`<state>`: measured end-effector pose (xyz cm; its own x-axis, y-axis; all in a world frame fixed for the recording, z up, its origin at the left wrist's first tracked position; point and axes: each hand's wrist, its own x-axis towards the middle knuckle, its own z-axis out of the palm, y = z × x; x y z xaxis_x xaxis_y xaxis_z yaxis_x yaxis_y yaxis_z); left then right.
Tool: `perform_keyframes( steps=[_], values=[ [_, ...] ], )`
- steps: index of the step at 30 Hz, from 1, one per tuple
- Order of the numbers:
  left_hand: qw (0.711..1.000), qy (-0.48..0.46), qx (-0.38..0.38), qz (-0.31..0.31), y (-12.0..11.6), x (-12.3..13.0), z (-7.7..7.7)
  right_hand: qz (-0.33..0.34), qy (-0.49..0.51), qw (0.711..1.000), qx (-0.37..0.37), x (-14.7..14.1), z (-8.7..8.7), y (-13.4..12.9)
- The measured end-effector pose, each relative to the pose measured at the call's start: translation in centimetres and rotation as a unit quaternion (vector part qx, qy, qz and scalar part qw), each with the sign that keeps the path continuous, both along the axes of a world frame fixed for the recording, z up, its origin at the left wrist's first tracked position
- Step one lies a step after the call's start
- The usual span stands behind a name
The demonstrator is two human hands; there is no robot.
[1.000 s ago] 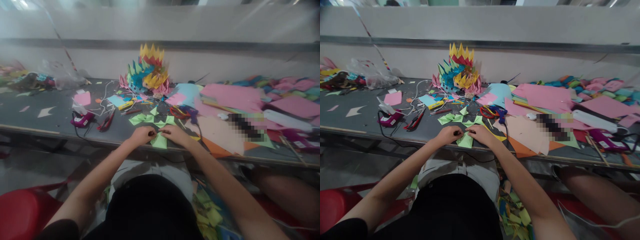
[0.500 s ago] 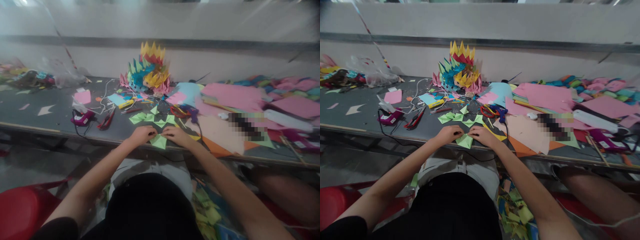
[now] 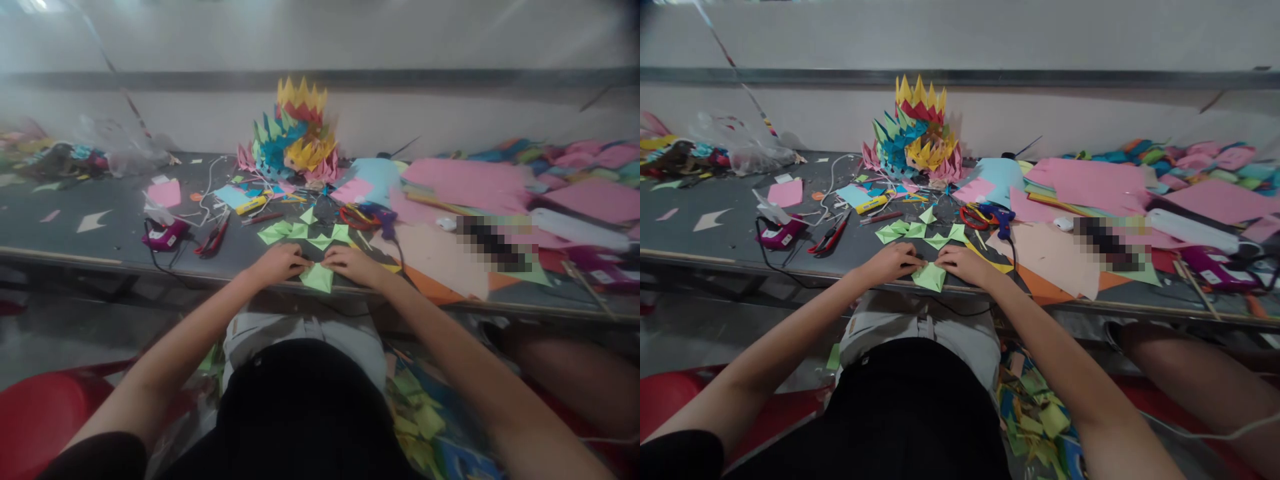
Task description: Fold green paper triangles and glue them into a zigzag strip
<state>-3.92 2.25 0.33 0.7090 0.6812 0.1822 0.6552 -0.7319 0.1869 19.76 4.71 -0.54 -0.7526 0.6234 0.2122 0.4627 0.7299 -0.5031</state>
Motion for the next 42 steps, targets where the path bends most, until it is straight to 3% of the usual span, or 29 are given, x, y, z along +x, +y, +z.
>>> perform_keyframes(
  steps=[10,14,18,24,27,31,36,42],
  values=[
    [0.994,0.03,-0.098,-0.022,1.2,-0.7,1.1,0.026,-0.091,0.995,0.036,0.2,1.0,0.9],
    [0.991,0.038,-0.123,-0.025,1.4,-0.7,1.3,0.015,-0.084,0.996,0.038,1.6,1.0,0.9],
    [0.992,0.042,-0.112,-0.033,0.7,-0.7,1.3,0.001,-0.015,0.999,0.046,1.7,1.8,-0.5],
    [0.997,-0.021,-0.066,-0.017,1.1,-0.7,0.1,0.04,-0.018,0.999,0.032,0.2,2.5,-1.7],
    [0.996,-0.086,-0.032,0.005,1.4,-0.1,0.0,0.021,-0.022,0.999,0.036,0.0,2.1,-1.4],
    [0.987,-0.155,0.034,0.027,0.1,1.7,0.2,-0.011,-0.032,0.996,0.087,0.0,1.1,-1.5],
    [0.987,-0.158,-0.014,0.006,-1.5,3.4,-0.9,-0.02,-0.045,0.992,0.114,0.1,0.2,-2.1],
    [0.97,-0.223,-0.08,0.053,-1.3,3.8,-1.8,-0.037,-0.016,0.997,0.069,1.2,0.3,-2.9]
  ],
)
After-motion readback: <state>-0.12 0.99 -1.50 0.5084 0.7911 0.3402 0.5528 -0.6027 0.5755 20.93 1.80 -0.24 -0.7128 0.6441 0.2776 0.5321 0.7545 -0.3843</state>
